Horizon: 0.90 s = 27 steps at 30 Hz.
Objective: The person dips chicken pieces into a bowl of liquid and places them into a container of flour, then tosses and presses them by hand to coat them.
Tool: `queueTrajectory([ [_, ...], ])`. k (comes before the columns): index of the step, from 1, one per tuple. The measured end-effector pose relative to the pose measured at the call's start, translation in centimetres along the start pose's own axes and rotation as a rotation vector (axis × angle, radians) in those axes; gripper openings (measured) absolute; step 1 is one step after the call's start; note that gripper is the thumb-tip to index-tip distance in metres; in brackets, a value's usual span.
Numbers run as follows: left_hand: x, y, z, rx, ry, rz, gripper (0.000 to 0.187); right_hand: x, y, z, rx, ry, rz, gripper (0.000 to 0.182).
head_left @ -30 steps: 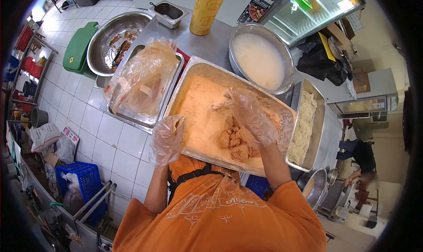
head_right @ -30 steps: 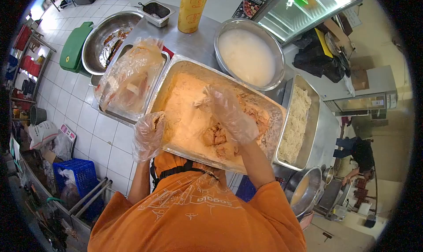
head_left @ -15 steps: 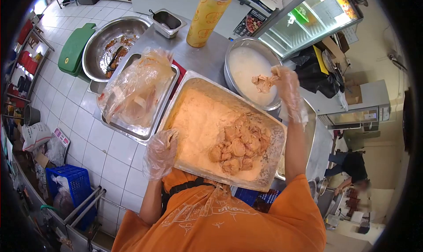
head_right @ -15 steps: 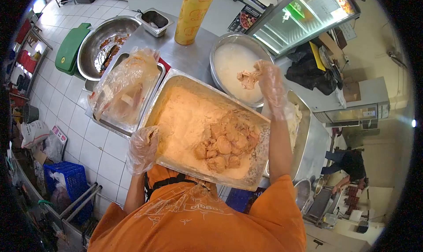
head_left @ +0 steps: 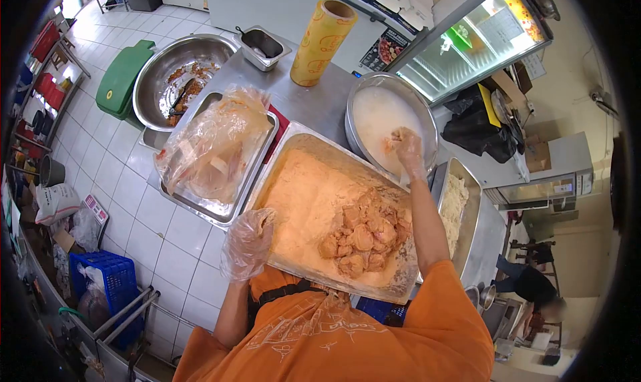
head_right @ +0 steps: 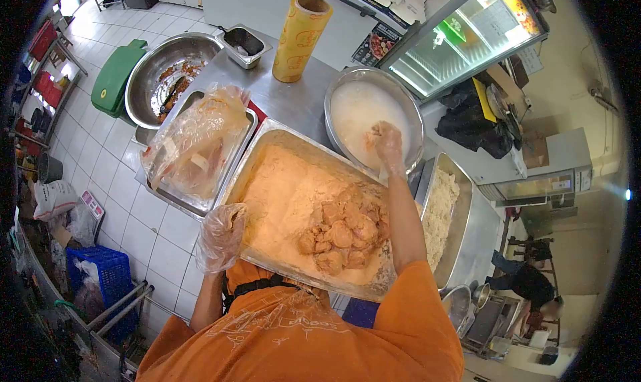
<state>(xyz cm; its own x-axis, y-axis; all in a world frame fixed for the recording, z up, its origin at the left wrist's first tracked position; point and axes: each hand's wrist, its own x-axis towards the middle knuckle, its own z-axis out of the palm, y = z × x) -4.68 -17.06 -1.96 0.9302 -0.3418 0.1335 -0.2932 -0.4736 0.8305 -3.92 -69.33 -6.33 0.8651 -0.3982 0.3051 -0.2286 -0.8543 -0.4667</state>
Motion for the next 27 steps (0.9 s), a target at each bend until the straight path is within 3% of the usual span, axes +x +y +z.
queueTrajectory([
  [7,0.0,0.1,0.0,-0.041,-0.008,-0.029,0.015,1.1,-4.0,-5.6,0.063,-0.002,0.187,0.022],
  [15,0.2,-0.3,0.3,-0.165,-0.013,-0.086,0.016,-1.0,-10.2,-11.8,-0.178,0.028,0.070,0.030],
  [19,-0.3,-0.6,0.0,-0.082,0.052,-0.049,0.017,-4.0,-12.8,-17.8,-0.074,-0.120,0.168,0.034],
  [21,-0.3,-0.7,-0.1,-0.142,0.095,-0.083,0.017,-6.1,-16.5,-19.8,0.134,-0.080,0.269,0.034],
  [25,-0.2,-0.2,0.3,-0.258,0.141,-0.149,0.018,-8.0,-20.4,-18.9,0.166,0.118,0.245,0.031],
  [26,-0.2,-0.2,0.3,-0.276,0.154,-0.176,0.018,-7.8,-23.7,-18.3,-0.097,0.071,0.289,0.029],
  [27,-0.2,-0.2,0.4,-0.264,0.167,-0.150,0.017,-9.0,-24.1,-15.5,0.186,0.125,0.235,0.027],
])
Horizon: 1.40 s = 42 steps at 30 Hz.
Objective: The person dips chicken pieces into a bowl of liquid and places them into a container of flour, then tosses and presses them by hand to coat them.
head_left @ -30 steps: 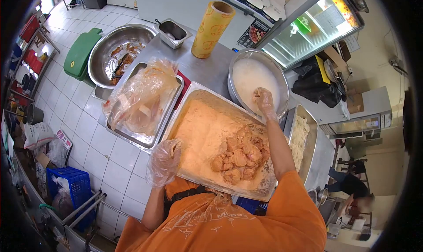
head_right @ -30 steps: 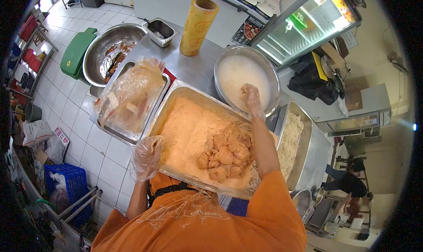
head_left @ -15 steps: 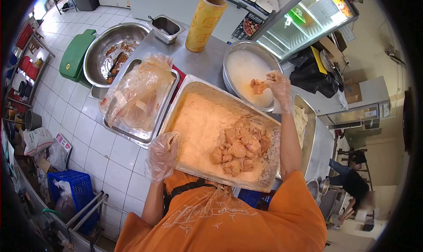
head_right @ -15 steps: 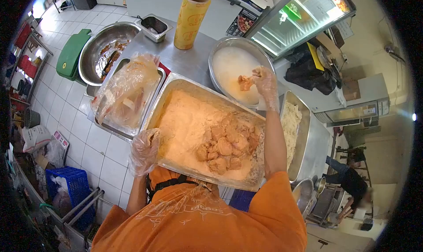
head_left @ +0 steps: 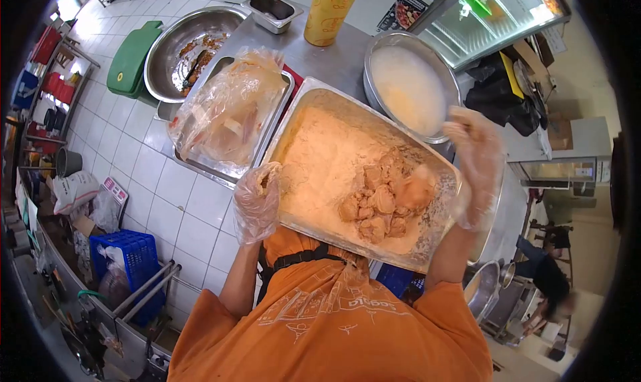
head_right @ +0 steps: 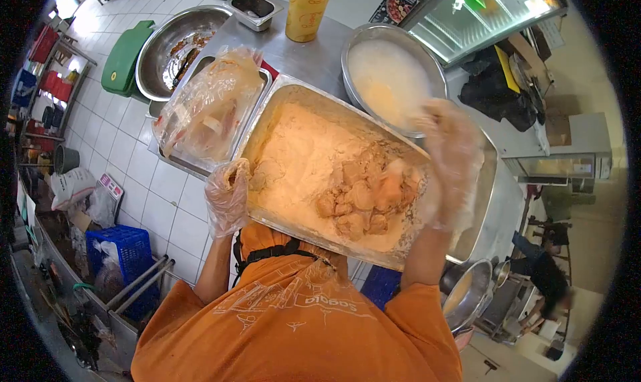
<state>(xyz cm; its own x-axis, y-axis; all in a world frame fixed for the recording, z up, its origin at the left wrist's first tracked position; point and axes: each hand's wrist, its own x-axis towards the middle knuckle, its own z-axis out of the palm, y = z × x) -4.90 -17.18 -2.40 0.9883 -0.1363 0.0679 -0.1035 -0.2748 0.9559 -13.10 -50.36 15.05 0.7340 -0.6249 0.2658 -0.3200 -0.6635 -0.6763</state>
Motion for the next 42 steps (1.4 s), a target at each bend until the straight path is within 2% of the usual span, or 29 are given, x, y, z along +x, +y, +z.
queueTrajectory([
  [1,0.0,-0.2,0.1,0.010,0.011,0.030,0.016,-1.5,0.9,2.6,0.290,0.019,-0.044,0.025],
  [2,0.1,-0.3,0.2,0.019,0.024,0.062,0.015,-2.3,0.4,3.9,-0.045,-0.119,-0.248,0.024],
  [4,0.1,0.0,0.2,-0.007,0.049,0.042,0.015,-5.9,0.1,9.7,0.428,-0.383,-0.073,0.028],
  [7,0.1,-0.3,0.4,-0.048,0.052,0.004,0.014,-10.1,4.7,21.4,0.936,-0.814,-0.105,0.036],
  [9,0.2,-0.2,0.5,-0.033,0.045,0.013,0.014,-10.8,4.7,24.9,0.451,-1.007,-0.072,0.046],
  [11,0.2,0.0,0.2,0.026,0.038,0.050,0.015,-11.2,5.1,26.8,-0.072,-0.950,-0.490,0.050],
  [13,0.2,-0.8,0.3,0.074,0.066,0.112,0.015,-12.6,10.6,30.0,0.098,-0.694,-0.620,0.047],
  [14,0.2,-0.8,0.4,0.093,0.075,0.144,0.016,-12.4,11.2,29.8,0.178,-0.560,-0.676,0.045],
  [17,0.2,-0.2,0.3,0.074,0.039,0.076,0.016,-11.2,12.8,29.0,0.072,-0.568,-0.661,0.048],
  [20,0.3,-0.2,0.4,0.065,0.015,0.034,0.016,-10.9,13.5,28.4,0.124,-0.575,-0.514,0.054],
  [23,0.1,-0.2,0.5,0.069,0.028,0.062,0.016,-10.4,13.3,27.1,0.209,-0.570,-0.509,0.056],
  [25,0.2,-0.4,0.4,0.115,0.028,0.100,0.015,-11.2,15.1,28.9,0.544,-0.616,-0.199,0.053],
  [27,0.2,-0.5,0.3,0.139,0.029,0.115,0.015,-11.7,14.3,28.5,0.148,-0.461,-0.334,0.042],
  [29,0.2,-0.4,0.4,0.134,0.029,0.110,0.014,-11.3,9.6,25.0,-0.980,-0.017,-0.848,0.028],
  [31,0.2,-0.3,0.4,0.130,0.031,0.121,0.014,-11.3,10.6,25.9,-0.565,-0.039,-0.750,0.029],
  [33,0.2,-0.3,0.4,0.135,0.030,0.134,0.014,-11.6,10.5,26.2,-0.288,-0.177,-0.613,0.037],
  [36,0.3,-0.5,0.4,0.131,0.024,0.145,0.014,-12.4,8.0,26.3,-0.159,-0.491,-0.368,0.055],
  [38,0.3,-0.5,0.4,0.099,0.022,0.132,0.014,-12.3,5.7,26.1,-0.177,-0.632,-0.212,0.058],
  [41,0.3,-0.5,0.4,0.099,0.023,0.132,0.014,-11.3,6.8,28.0,-0.146,-0.643,-0.161,0.059],
  [42,0.4,-0.4,0.3,0.117,0.021,0.122,0.015,-10.9,6.7,27.7,0.062,-0.668,-0.045,0.056],
])
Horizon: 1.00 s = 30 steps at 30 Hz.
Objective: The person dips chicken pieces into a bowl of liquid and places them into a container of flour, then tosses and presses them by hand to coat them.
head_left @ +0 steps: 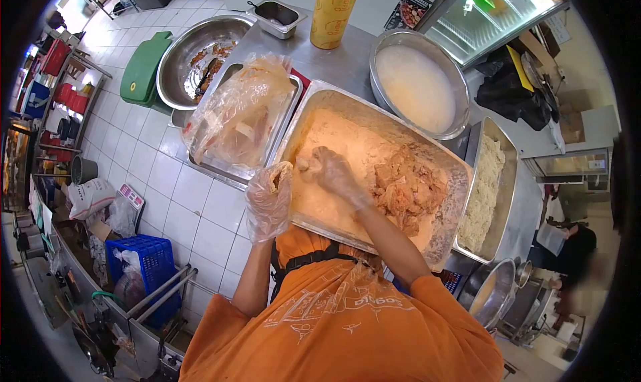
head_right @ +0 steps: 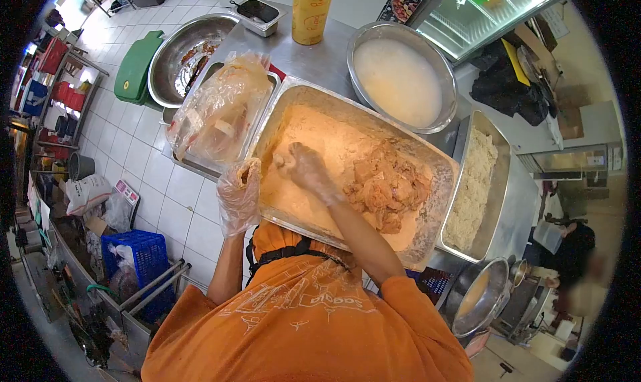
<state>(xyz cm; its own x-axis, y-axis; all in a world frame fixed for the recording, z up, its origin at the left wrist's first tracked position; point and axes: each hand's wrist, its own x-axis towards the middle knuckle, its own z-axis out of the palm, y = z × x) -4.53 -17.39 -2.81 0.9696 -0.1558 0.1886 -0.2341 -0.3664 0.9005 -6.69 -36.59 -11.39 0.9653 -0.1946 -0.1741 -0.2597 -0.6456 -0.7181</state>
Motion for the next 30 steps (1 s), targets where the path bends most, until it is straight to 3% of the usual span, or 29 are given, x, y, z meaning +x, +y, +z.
queueTrajectory([
  [2,0.0,0.5,-0.2,0.030,-0.016,-0.024,0.015,-0.5,0.0,-1.8,0.458,-0.031,0.093,0.051],
  [5,-0.1,0.2,0.1,0.006,0.012,0.003,0.016,0.7,1.0,-4.2,0.428,-0.178,-0.001,0.041],
  [8,-0.1,0.1,0.1,0.027,0.011,0.024,0.016,1.3,1.2,-6.1,0.366,-0.276,0.130,0.036],
  [11,-0.2,-0.1,0.1,0.000,0.017,0.009,0.015,1.4,1.0,-7.4,0.685,-0.341,0.374,0.035],
  [14,-0.2,-0.4,0.2,0.042,0.013,0.010,0.014,1.9,4.6,-5.5,0.354,-0.026,0.431,0.036],
  [17,-0.2,0.1,0.1,0.015,0.014,0.004,0.013,1.2,5.3,-4.8,0.102,0.276,0.337,0.036],
  [20,-0.1,0.5,-0.2,0.020,-0.026,-0.037,0.015,0.3,4.7,-5.3,0.005,0.343,0.070,0.031],
  [23,0.0,0.4,0.0,0.013,-0.007,0.003,0.014,-0.3,2.9,-7.4,-0.006,0.111,0.060,0.027],
  [26,-0.1,-0.2,0.0,-0.001,0.007,0.042,0.013,-0.7,5.1,-4.8,-0.068,0.439,-0.093,0.026],
  [29,-0.1,0.1,0.0,0.039,0.002,0.060,0.013,-1.5,3.7,-7.2,0.309,0.058,0.213,0.024],
  [30,0.0,0.3,0.0,0.038,0.001,0.037,0.013,-1.4,4.8,-7.4,0.131,0.057,0.124,0.024],
])
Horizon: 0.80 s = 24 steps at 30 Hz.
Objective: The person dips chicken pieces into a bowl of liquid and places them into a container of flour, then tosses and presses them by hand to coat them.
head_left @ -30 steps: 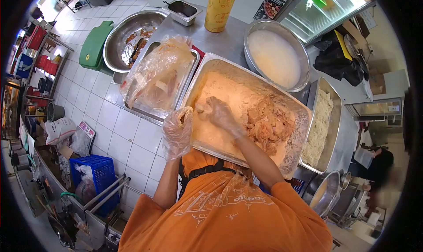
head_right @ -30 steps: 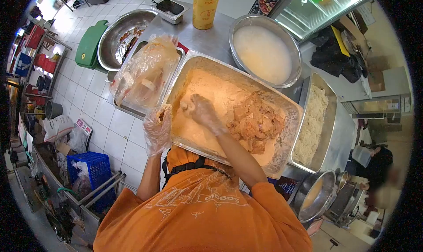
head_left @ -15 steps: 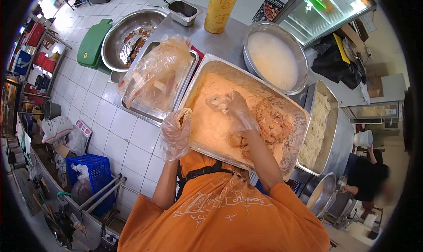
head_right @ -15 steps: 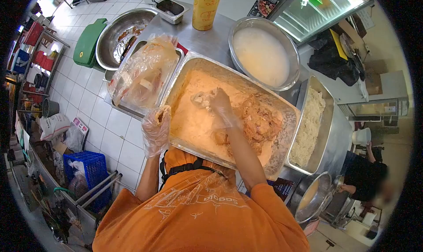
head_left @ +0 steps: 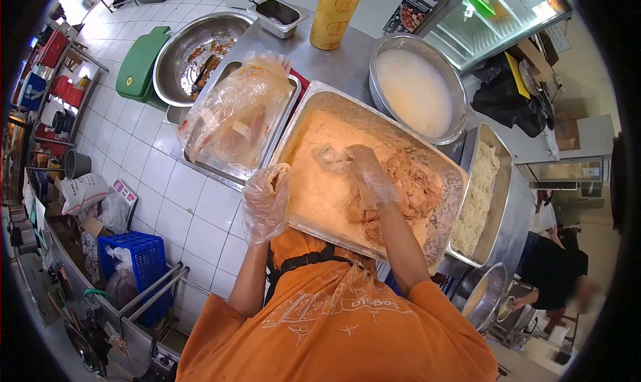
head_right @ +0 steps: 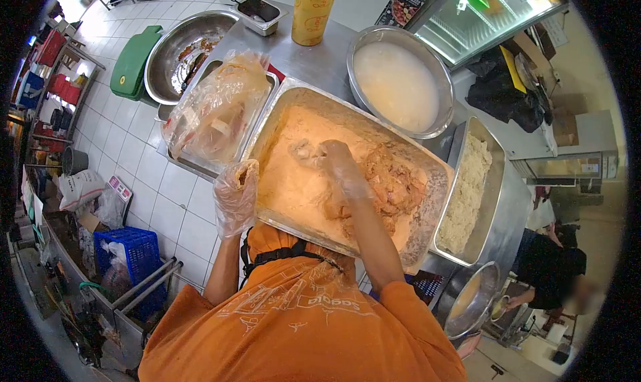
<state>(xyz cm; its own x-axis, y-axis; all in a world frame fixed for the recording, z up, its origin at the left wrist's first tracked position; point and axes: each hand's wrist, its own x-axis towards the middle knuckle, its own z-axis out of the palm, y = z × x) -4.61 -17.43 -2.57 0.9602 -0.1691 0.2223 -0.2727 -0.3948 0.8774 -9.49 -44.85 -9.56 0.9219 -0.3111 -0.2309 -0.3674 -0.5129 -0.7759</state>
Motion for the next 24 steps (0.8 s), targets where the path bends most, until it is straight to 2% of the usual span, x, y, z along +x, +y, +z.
queueTrajectory([
  [2,-0.1,0.2,0.0,-0.004,-0.007,-0.044,0.013,1.1,3.9,0.3,-0.349,0.009,-0.185,0.023],
  [4,-0.1,0.3,0.1,-0.014,0.001,-0.034,0.012,3.2,10.4,4.1,-0.094,0.238,-0.265,0.024],
  [6,0.0,0.3,0.1,-0.019,0.011,-0.021,0.012,3.9,9.2,4.7,-0.204,0.325,-0.375,0.026],
  [7,0.0,0.4,0.1,-0.021,0.014,-0.014,0.012,4.1,7.9,4.2,-0.444,0.298,-0.441,0.028],
  [9,0.0,0.5,0.1,-0.018,0.011,-0.003,0.012,3.4,1.9,3.2,-0.415,0.183,-0.256,0.029],
  [11,0.0,0.2,0.1,-0.001,0.010,-0.001,0.012,3.0,-3.0,3.3,0.131,-0.003,0.219,0.028],
  [13,0.1,0.4,-0.1,0.008,0.007,0.001,0.012,2.8,0.0,5.7,0.049,0.040,-0.081,0.025],
  [15,0.1,0.6,-0.2,-0.003,-0.012,-0.021,0.014,2.6,2.0,7.1,-0.088,0.055,-0.271,0.025],
  [17,0.1,0.6,-0.3,-0.027,-0.042,-0.065,0.017,2.6,2.4,7.6,-0.277,0.039,-0.358,0.027],
  [20,0.1,0.4,-0.3,0.018,-0.033,0.005,0.017,2.8,0.7,6.6,-0.408,-0.046,-0.281,0.026],
  [23,0.0,0.5,-0.3,-0.001,-0.025,-0.011,0.016,1.5,-4.1,4.2,-0.170,-0.159,-0.084,0.023],
  [24,0.1,0.4,-0.2,-0.005,-0.020,0.001,0.016,1.8,-3.0,4.6,-0.196,-0.105,-0.131,0.021],
])
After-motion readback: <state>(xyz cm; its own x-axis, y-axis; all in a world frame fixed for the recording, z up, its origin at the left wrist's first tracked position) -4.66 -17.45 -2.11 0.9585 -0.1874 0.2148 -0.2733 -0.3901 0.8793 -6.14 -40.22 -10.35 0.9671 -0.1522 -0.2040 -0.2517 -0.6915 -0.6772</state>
